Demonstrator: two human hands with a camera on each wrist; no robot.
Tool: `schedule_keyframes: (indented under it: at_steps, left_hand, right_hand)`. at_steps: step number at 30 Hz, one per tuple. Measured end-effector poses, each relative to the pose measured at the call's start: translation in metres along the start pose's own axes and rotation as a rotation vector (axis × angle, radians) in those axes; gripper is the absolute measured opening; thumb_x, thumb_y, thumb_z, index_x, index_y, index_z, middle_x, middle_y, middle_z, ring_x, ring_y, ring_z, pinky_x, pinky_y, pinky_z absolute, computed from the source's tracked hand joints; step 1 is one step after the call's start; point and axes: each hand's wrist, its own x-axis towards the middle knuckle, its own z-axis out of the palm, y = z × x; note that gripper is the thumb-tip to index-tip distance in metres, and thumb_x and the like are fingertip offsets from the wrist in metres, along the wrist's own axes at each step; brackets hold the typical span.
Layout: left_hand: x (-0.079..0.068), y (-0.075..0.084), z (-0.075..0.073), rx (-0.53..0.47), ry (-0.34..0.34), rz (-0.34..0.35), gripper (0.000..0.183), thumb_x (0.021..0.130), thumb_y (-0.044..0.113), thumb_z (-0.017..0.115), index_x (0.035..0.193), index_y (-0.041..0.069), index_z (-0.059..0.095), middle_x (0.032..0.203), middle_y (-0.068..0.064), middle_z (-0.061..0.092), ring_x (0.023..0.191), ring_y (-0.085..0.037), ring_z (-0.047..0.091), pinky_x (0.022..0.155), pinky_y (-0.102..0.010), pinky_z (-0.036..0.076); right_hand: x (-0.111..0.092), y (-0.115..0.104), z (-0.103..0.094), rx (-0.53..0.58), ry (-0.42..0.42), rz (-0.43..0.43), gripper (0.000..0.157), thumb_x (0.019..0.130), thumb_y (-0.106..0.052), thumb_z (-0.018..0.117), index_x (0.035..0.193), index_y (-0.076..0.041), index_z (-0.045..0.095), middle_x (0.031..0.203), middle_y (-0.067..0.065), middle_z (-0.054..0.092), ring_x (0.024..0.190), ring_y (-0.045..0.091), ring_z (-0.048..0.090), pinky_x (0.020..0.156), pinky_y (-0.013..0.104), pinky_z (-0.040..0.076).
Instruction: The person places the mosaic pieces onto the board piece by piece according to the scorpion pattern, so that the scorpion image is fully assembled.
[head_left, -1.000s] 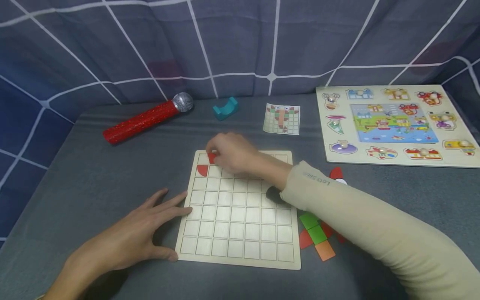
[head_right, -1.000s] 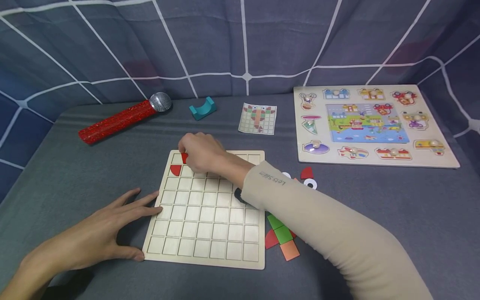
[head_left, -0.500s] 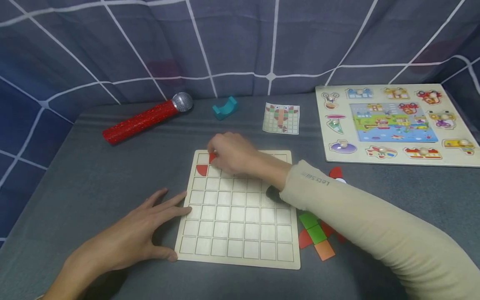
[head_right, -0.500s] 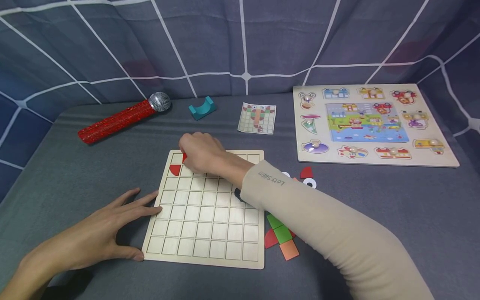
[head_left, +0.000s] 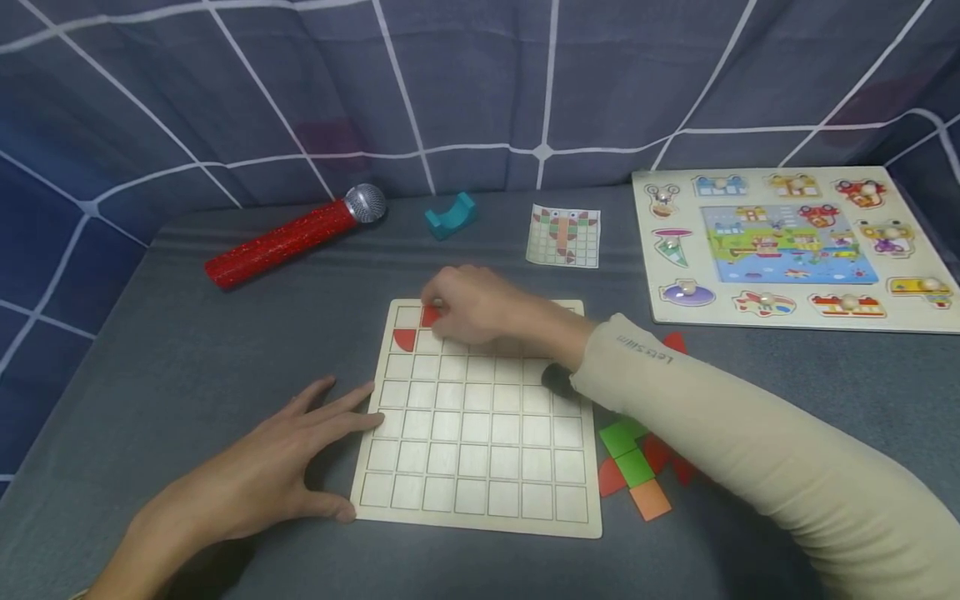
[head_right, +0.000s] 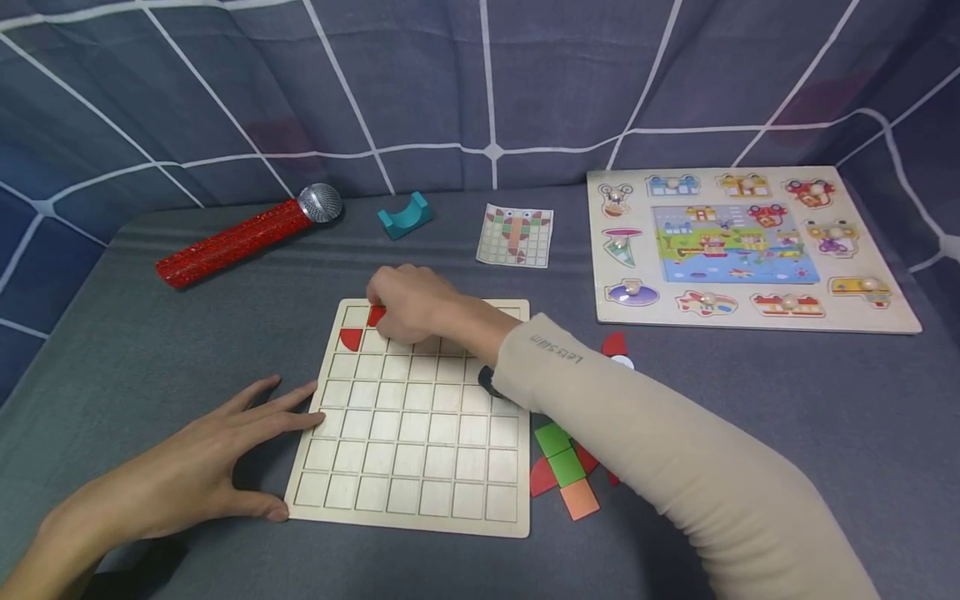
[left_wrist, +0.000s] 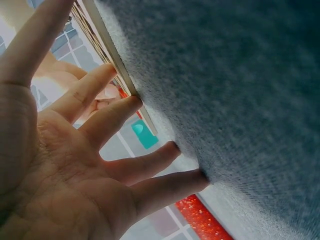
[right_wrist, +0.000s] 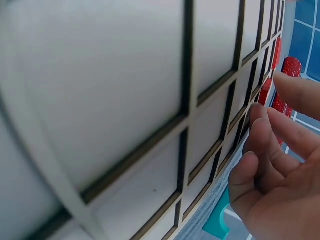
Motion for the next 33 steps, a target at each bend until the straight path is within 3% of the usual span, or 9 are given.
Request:
schedule_keyframes:
  at_steps: [7,11,15,19,25,30,33]
  left_hand:
    - [0.0014,0.0001,-0.0007,-0.015,-0.018,-0.020,0.093,0.060,0.065,0.080,0.143,0.036,0.051,0.161,0.004,0.025,0.142,-0.051,0.016,0.096,-0.074,0.027]
    - [0.0012,0.0004,-0.0006,-0.012,-0.016,-0.017,0.093,0.060,0.065,0.080,0.143,0.036,0.050,0.161,0.004,0.025,0.142,-0.051,0.016,0.095,-0.074,0.028]
    - [0.0006,0.0004,-0.0001,-0.005,-0.007,-0.010,0.093,0.060,0.065,0.080,0.143,0.035,0.051,0.161,0.005,0.025,0.142,-0.050,0.017,0.095,-0.074,0.028]
    - [0.0004,0.0002,0.0000,0.000,0.003,-0.001,0.092,0.061,0.064,0.081,0.143,0.035,0.051,0.161,0.006,0.024,0.142,-0.050,0.017,0.095,-0.074,0.028]
    - [0.0003,-0.0001,0.0001,0.003,0.004,0.004,0.093,0.061,0.066,0.079,0.143,0.034,0.051,0.161,0.006,0.024,0.142,-0.049,0.016,0.096,-0.074,0.028]
    - [0.0001,0.0001,0.0005,0.002,0.010,0.007,0.093,0.061,0.065,0.079,0.143,0.034,0.051,0.161,0.006,0.024,0.142,-0.049,0.017,0.096,-0.074,0.028]
    - [-0.0004,0.0001,0.0010,0.004,0.018,0.013,0.092,0.061,0.063,0.081,0.143,0.034,0.051,0.161,0.006,0.024,0.142,-0.049,0.017,0.096,-0.073,0.028]
  right_hand:
    - [-0.0011,0.0014,0.0005,-0.029,0.044,0.017,0.029,0.089,-0.009,0.067,0.117,-0.003,0.068,0.099,0.004,0.065,0.088,0.020,0.058,0.082,0.034,0.046]
    - [-0.0002,0.0012,0.0024,-0.032,0.061,0.001,0.022,0.089,-0.011,0.068,0.111,-0.004,0.069,0.092,0.003,0.064,0.081,0.019,0.056,0.076,0.032,0.045]
    - [0.0008,0.0004,0.0048,-0.069,0.071,-0.012,0.010,0.091,-0.017,0.070,0.095,-0.009,0.068,0.082,0.001,0.062,0.075,0.018,0.054,0.068,0.030,0.042]
    - [0.0003,0.0009,0.0058,-0.096,0.067,-0.012,0.015,0.091,-0.025,0.073,0.087,-0.013,0.065,0.078,-0.001,0.062,0.074,0.017,0.055,0.065,0.029,0.043]
    - [-0.0015,0.0046,0.0046,-0.103,0.068,-0.042,0.005,0.089,-0.013,0.068,0.091,-0.010,0.071,0.082,0.000,0.065,0.075,0.017,0.055,0.070,0.030,0.045]
    - [-0.0056,0.0048,0.0026,-0.098,0.059,-0.048,0.018,0.087,-0.009,0.066,0.103,-0.008,0.074,0.094,0.001,0.068,0.082,0.017,0.058,0.080,0.033,0.047]
    - [-0.0080,0.0038,0.0016,-0.097,0.057,-0.059,0.016,0.088,-0.009,0.066,0.101,-0.008,0.074,0.090,0.000,0.067,0.082,0.017,0.058,0.079,0.032,0.047]
